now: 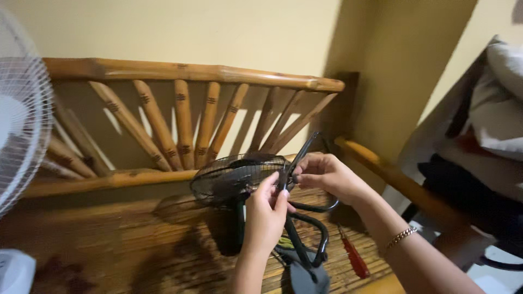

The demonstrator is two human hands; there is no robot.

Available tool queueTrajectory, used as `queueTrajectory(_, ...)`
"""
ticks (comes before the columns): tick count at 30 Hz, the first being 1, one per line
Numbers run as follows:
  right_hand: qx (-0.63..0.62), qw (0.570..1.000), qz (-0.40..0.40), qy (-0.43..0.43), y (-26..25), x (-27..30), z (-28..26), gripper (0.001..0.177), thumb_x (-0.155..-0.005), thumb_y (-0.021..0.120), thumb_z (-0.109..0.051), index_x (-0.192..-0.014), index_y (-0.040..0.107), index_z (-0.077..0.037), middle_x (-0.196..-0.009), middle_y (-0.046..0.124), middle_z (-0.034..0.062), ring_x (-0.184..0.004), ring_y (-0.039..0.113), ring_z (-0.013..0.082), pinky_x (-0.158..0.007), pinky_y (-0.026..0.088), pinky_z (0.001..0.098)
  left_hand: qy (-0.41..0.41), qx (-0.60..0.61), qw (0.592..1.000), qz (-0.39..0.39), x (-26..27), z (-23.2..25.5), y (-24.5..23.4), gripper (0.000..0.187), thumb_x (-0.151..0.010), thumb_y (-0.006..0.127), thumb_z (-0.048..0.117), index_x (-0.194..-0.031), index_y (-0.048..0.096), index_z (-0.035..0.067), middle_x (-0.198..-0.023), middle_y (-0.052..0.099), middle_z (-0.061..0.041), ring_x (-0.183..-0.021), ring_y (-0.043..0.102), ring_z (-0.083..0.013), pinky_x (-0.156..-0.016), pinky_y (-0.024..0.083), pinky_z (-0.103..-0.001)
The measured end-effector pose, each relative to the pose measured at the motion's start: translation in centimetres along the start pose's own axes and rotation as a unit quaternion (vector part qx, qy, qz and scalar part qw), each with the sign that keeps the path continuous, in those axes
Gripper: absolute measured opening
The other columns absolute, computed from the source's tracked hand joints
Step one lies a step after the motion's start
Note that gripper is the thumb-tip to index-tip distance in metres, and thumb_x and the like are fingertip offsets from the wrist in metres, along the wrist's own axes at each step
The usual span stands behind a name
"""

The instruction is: The person disassembles a small electric fan resting on a bamboo sofa. They first unfasten the front grille clips by hand, then use a screwdriver to loosen screws on the fan body, and handle a gray cloth pouch while working on the fan parts.

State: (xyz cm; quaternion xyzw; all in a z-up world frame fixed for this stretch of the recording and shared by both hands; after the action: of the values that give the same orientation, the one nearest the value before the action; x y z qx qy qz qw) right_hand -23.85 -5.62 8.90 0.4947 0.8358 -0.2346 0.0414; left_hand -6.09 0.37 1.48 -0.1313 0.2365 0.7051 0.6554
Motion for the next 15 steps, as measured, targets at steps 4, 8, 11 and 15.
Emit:
queueTrajectory(4, -0.065, 0.996, 0.049, 0.039, -2.0, 1.7, 1.8, 0.01, -0.089, 0.073, -0.002, -0.098, 0.071, 0.0, -0.094, 0.073, 0.0037, -0.084, 0.07, 0.0111, -0.081, 0.061, 0.0289, 0.003, 0.07, 0.997, -0.045, -0.8, -1.7, 2.7, 0.05, -0.097, 0.057, 0.004, -0.145, 0.048, -0.003, -0.079, 0.065, -0.006, -0.06, 0.063, -0.0101, -0.057, 0.053, -0.025)
queueTrajectory(8, -0.086, 0.992, 0.089, 0.028, -3.4, 3.4, 3.7, 0.012, -0.09, 0.072, -0.004, -0.102, 0.072, 0.0, -0.091, 0.072, 0.0032, -0.08, 0.067, 0.009, -0.075, 0.057, 0.025, -0.097, 0.192, 0.972, -0.098, -1.3, -3.0, 5.5, 0.054, -0.099, 0.049, 0.007, -0.153, 0.045, 0.005, -0.072, 0.057, -0.002, -0.054, 0.05, -0.0062, -0.051, 0.047, -0.023)
queueTrajectory(11, -0.116, 0.981, 0.149, 0.04, -4.4, 5.4, 5.2, 0.014, -0.089, 0.072, -0.004, -0.102, 0.071, 0.001, -0.089, 0.071, 0.0032, -0.077, 0.065, 0.0086, -0.07, 0.055, 0.0233, -0.149, 0.187, 0.963, -0.122, -1.1, -3.2, 7.9, 0.054, -0.098, 0.047, 0.009, -0.152, 0.045, 0.009, -0.065, 0.053, -0.001, -0.047, 0.043, -0.0062, -0.043, 0.04, -0.024)
queueTrajectory(15, -0.194, 0.96, 0.197, 0.044, -5.7, 8.1, 7.4, 0.014, -0.089, 0.074, -0.003, -0.102, 0.071, 0.001, -0.085, 0.068, 0.0036, -0.07, 0.062, 0.0102, -0.064, 0.054, 0.0254, -0.17, 0.154, 0.964, -0.136, -1.0, -3.1, 9.9, 0.049, -0.098, 0.051, 0.01, -0.147, 0.055, 0.005, -0.06, 0.051, 0.001, -0.043, 0.04, -0.0045, -0.038, 0.032, -0.022)
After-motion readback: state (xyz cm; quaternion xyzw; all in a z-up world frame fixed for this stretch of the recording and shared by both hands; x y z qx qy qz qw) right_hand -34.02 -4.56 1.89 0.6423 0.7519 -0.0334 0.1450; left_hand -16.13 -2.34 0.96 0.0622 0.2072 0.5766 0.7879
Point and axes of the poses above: each hand's wrist, its own x-axis away from the middle knuckle, its own y-axis out of the palm, z = x × y, the point moved 2 cm from there along -x, towards the middle knuckle
